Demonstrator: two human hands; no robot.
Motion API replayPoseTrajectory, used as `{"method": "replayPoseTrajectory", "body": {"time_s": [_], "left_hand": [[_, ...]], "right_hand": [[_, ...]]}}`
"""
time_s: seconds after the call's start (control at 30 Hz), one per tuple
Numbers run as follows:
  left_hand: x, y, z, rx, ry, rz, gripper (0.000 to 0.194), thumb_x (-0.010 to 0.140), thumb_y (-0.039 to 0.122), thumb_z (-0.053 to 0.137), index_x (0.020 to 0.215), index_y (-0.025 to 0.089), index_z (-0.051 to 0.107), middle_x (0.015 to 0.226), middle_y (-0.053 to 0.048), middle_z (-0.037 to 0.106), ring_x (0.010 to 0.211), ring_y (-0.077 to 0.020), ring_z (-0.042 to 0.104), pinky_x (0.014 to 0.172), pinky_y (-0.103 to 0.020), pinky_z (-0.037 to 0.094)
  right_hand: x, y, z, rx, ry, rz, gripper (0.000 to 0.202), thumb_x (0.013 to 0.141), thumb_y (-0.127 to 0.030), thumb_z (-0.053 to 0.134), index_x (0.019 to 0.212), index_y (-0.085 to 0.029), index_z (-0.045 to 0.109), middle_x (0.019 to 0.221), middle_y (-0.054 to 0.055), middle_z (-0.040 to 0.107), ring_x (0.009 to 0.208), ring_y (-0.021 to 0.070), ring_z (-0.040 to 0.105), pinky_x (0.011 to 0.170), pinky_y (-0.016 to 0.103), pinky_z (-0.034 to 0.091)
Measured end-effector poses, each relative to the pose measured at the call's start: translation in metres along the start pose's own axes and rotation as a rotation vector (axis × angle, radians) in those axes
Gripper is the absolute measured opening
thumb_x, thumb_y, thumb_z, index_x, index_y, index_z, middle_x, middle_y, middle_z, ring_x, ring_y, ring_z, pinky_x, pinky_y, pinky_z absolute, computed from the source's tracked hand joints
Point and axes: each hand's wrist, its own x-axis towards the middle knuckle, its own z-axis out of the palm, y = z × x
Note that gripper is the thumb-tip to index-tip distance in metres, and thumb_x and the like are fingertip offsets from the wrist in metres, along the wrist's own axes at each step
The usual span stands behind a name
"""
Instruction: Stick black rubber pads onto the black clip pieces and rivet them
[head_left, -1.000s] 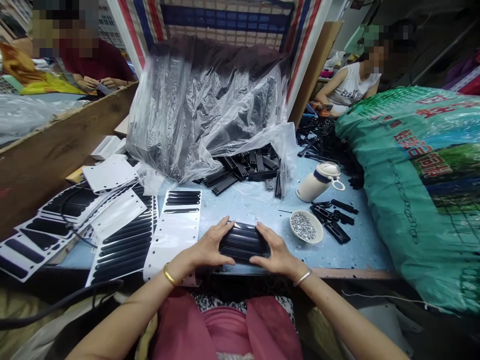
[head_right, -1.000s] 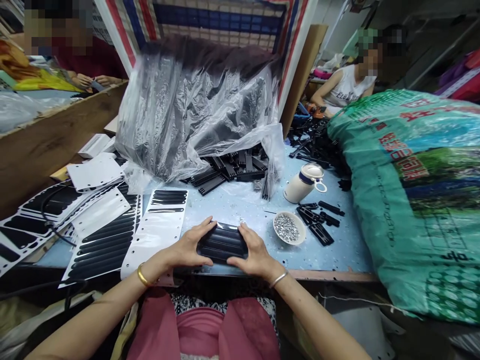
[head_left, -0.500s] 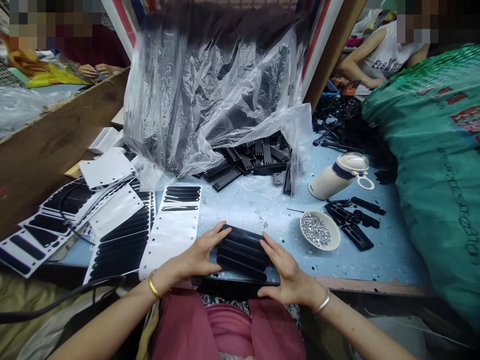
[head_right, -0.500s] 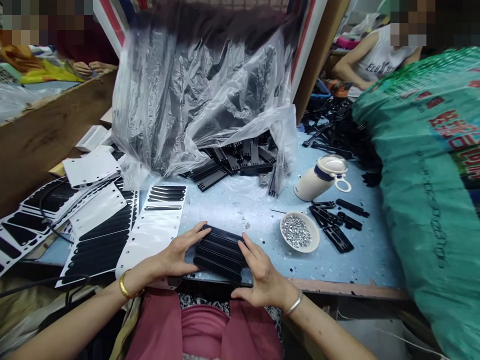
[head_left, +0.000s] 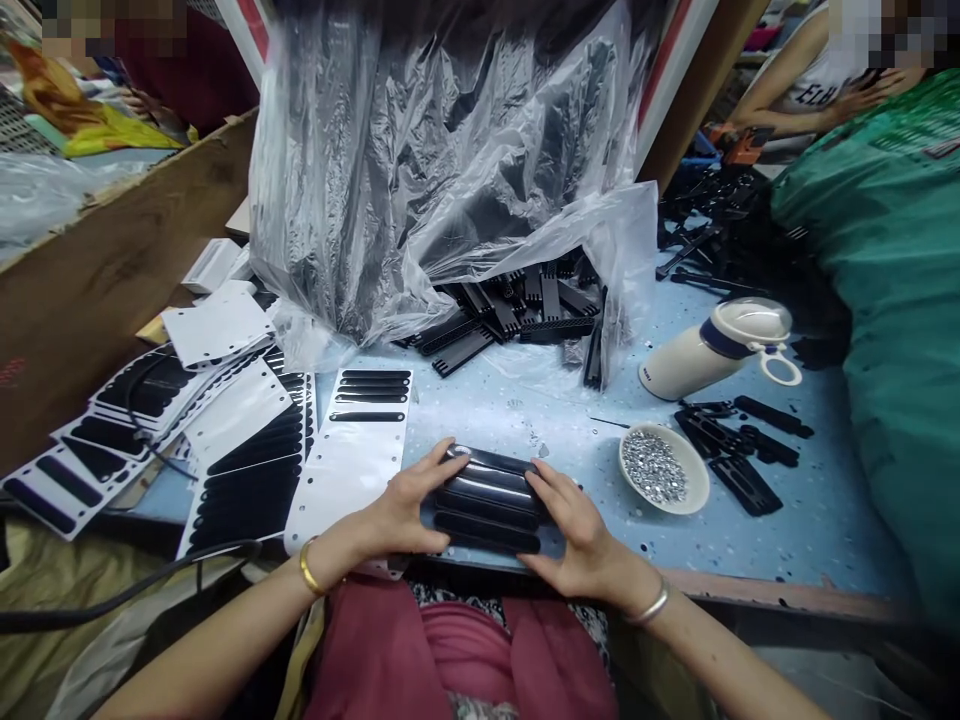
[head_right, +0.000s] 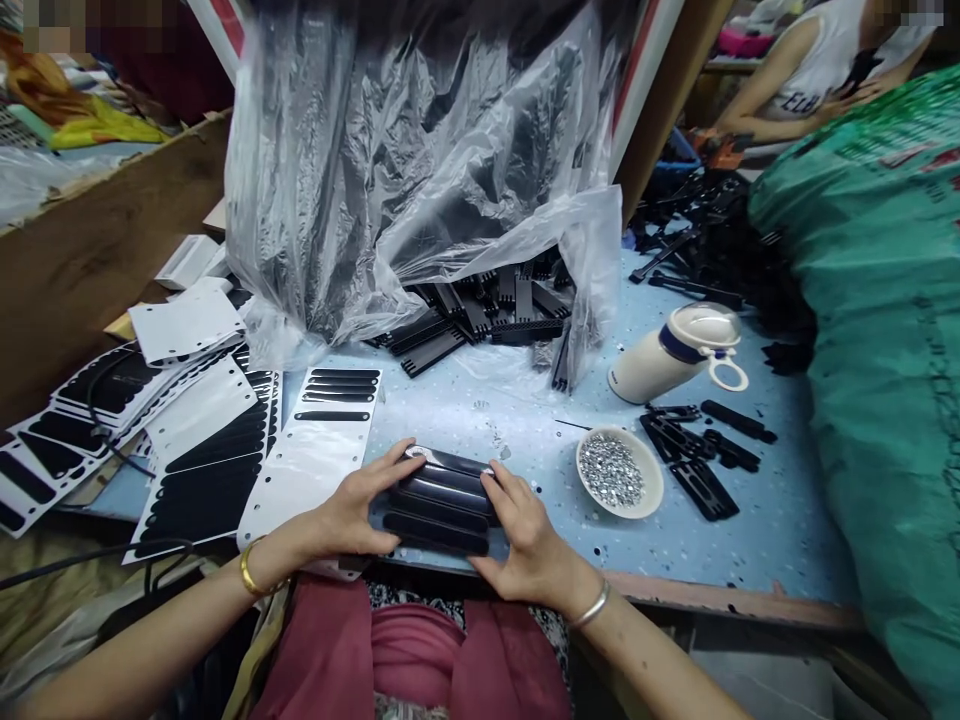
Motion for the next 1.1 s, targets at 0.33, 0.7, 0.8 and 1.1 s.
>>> {"method": "replayPoseTrajectory", "body": {"time_s": [0.33,0.7,0.8,1.1], "left_hand": [[-0.001,0.009,-0.015,0.047,-0.054,-0.002,0.096,0.062,0.021,0.071,0.148,0.022,0.029,0.153,-0.018,0.029,0.137,-0.0354,0.035,0.108,-0.049,0.039],[0.071,0.008,-0.016,0.034,0.283,-0.339,0.043,0.097,0.038,0.033,0.071,0.017,0.060,0.053,-0.001,0.055,0.050,-0.0141,0.056,0.053,-0.025,0.042],[0.095,-0.005,-0.006,0.292,0.314,-0.356,0.040,0.097,0.038,0.037,0.070,0.017,0.059,0.053,-0.004,0.058,0.049,-0.0176,0.058,0.050,-0.026,0.038],[0.095,-0.017,-0.014,0.168,0.279,-0.084,0.042,0.082,0.051,0.062,0.096,0.012,0.066,0.070,-0.006,0.064,0.061,-0.0192,0.060,0.060,-0.030,0.047]], "right_hand": [[0.003,-0.006,-0.006,0.089,0.003,0.099,0.086,0.072,-0.033,0.070,0.147,-0.022,0.029,0.146,0.018,0.040,0.130,0.0377,0.045,0.102,0.058,0.043],[0.107,0.039,-0.035,1.150,-0.408,1.038,0.041,0.065,-0.052,0.065,0.060,-0.012,0.062,0.055,0.005,0.062,0.049,0.0163,0.060,0.039,0.023,0.049],[0.124,0.056,-0.027,1.159,-0.535,1.171,0.047,0.065,-0.057,0.065,0.057,-0.011,0.060,0.049,0.006,0.061,0.038,0.0151,0.057,0.032,0.024,0.048],[0.145,0.061,-0.028,0.816,-0.803,1.250,0.070,0.083,-0.073,0.038,0.060,-0.010,0.060,0.050,0.013,0.064,0.034,0.0185,0.060,0.025,0.022,0.042]]}}
